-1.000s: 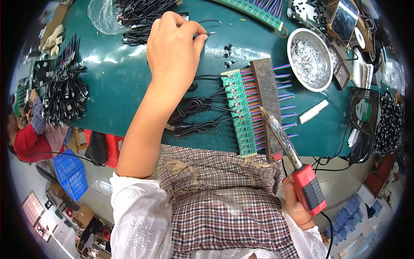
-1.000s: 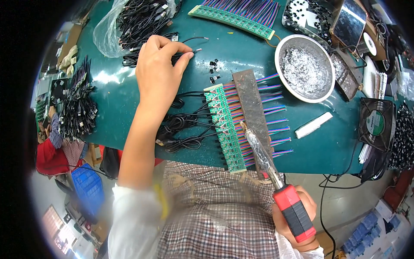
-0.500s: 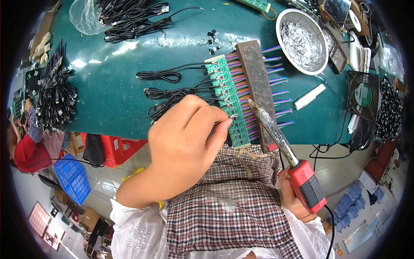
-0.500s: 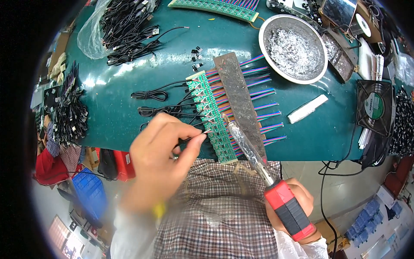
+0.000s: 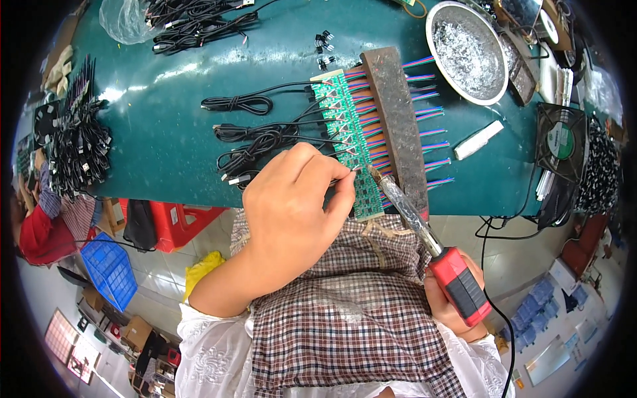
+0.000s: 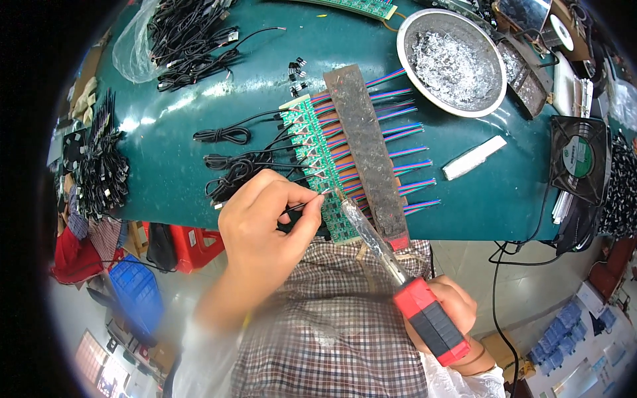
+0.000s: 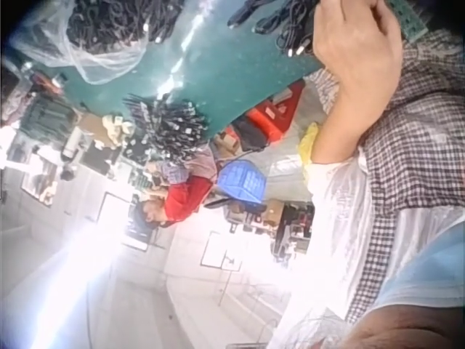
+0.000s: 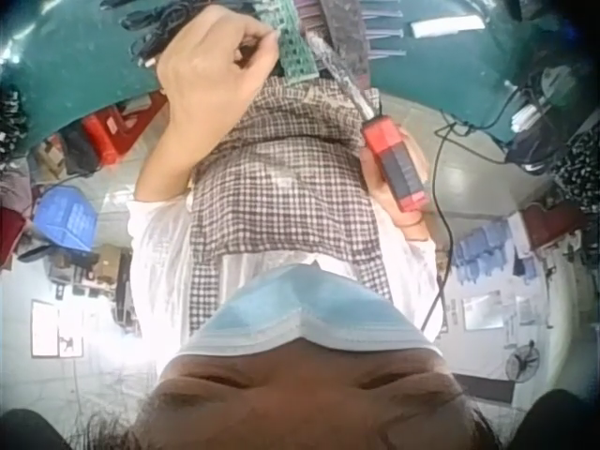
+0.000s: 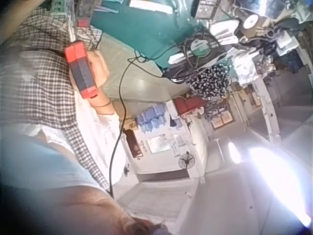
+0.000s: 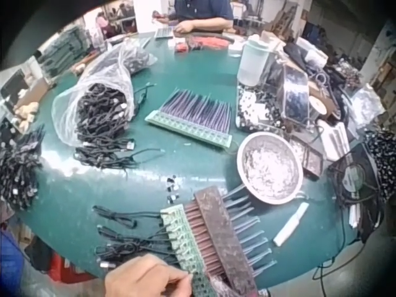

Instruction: The person solders electronic components onto a printed circuit board using a soldering iron and soldering flux, connecting wires to the board.

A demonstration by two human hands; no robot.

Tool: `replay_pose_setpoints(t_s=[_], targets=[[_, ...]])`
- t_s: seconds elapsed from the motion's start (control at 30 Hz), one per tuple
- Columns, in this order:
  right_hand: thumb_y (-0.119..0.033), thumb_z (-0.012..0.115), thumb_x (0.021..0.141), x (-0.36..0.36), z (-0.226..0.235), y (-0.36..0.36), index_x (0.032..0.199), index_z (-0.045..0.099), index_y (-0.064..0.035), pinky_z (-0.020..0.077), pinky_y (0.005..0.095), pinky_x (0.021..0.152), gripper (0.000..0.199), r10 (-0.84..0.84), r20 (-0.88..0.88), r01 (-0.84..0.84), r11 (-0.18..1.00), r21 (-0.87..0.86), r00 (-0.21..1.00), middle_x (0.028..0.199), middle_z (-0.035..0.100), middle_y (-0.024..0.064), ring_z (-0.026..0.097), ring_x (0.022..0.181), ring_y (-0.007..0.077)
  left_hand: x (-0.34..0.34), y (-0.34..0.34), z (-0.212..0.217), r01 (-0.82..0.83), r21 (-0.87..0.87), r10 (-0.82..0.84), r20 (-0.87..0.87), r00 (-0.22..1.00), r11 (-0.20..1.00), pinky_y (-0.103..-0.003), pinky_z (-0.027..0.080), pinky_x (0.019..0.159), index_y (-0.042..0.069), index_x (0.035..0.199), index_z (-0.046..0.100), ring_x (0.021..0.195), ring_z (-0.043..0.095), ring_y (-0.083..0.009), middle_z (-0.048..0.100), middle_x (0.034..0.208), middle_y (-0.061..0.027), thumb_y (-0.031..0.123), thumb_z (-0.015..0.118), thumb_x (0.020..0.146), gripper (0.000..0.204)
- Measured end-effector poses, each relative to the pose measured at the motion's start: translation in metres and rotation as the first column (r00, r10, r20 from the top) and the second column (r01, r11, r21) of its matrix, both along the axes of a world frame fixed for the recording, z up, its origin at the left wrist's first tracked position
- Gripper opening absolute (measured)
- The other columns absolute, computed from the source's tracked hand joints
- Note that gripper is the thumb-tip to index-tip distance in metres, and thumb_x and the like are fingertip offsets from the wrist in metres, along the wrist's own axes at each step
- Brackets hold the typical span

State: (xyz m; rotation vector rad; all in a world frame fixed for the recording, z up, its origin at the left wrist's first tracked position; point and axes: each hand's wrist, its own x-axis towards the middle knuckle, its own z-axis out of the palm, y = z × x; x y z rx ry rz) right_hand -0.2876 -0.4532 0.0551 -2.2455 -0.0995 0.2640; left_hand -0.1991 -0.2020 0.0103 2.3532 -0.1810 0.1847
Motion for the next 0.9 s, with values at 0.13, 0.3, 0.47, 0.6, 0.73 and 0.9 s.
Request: replay_pose_setpoints(t_s=[0.13,0.3,0.47,0.6,0.73,0.9], targets=[[-0.001,0.068,0.071,-0.0009,-0.0008,0.0006,0.083,0.063,-0.003,0.0498,0.0413,0.063,0.014,-0.008,-0.008,0.008,1.0,0.017,1.0,0.077,0.061,0.0124,0.06,0.068,0.0334,-0.0017,-0.0026,-0.0026,-0.016,0.006,0.016,0.026,1.0,1.0,-0.026,0.041,0.044,0.006,0.073,0.066,0.056,0.057,-0.0128,0.062,0.07,-0.0021,0.0,0.08,0.071,0.015],[0.001,0.068,0.07,0.0009,-0.0021,0.0002,0.083,0.062,-0.0027,0.0494,0.0409,0.061,0.015,0.015,-0.007,-0.015,0.999,0.035,1.0,0.077,0.06,0.0127,0.06,0.067,0.0333,-0.0015,-0.0032,-0.0006,-0.022,0.014,0.022,0.021,1.0,1.0,-0.026,0.042,0.044,0.006,0.073,0.065,0.056,0.056,-0.0132,0.061,0.069,-0.0022,0.0,0.08,0.07,0.016],[0.004,0.067,0.068,0.0045,-0.0021,0.0023,0.084,0.061,-0.0013,0.0488,0.0399,0.059,0.017,0.026,-0.004,-0.026,0.998,0.056,1.0,0.077,0.06,0.0135,0.06,0.066,0.0333,-0.0018,-0.004,-0.0024,-0.031,0.021,0.03,0.027,0.999,0.999,-0.026,0.041,0.044,0.006,0.072,0.065,0.055,0.055,-0.0134,0.06,0.068,-0.0023,0.0,0.08,0.07,0.017],[0.006,0.066,0.067,0.006,-0.0034,0.0032,0.083,0.061,-0.0003,0.0483,0.0396,0.058,0.018,0.044,0.02,-0.045,0.997,0.056,0.999,0.076,0.059,0.0138,0.059,0.065,0.0332,-0.0027,-0.0044,-0.0039,-0.035,0.028,0.034,0.042,0.999,0.999,-0.027,0.041,0.043,0.006,0.072,0.064,0.055,0.055,-0.0135,0.059,0.068,-0.0022,0.0,0.08,0.07,0.017],[0.005,0.067,0.067,0.0041,-0.0042,0.0028,0.083,0.06,-0.0009,0.0473,0.0404,0.057,0.018,0.032,0.046,-0.034,0.999,0.042,0.998,0.075,0.057,0.0138,0.057,0.064,0.0339,-0.0026,-0.0048,-0.0043,-0.038,0.032,0.036,0.046,0.998,0.999,-0.027,0.04,0.043,0.006,0.072,0.064,0.055,0.055,-0.0136,0.059,0.068,-0.0021,0.0,0.08,0.07,0.018],[0.003,0.068,0.068,0.0009,-0.0006,0.0006,0.082,0.061,-0.0024,0.0459,0.0412,0.056,0.016,0.003,0.011,-0.003,1.0,0.004,1.0,0.074,0.057,0.0132,0.056,0.063,0.0336,-0.0025,-0.0048,-0.0053,-0.034,0.024,0.032,0.054,0.998,0.999,-0.027,0.04,0.043,0.006,0.072,0.063,0.055,0.055,-0.0136,0.058,0.067,-0.002,0.0,0.08,0.07,0.018]])
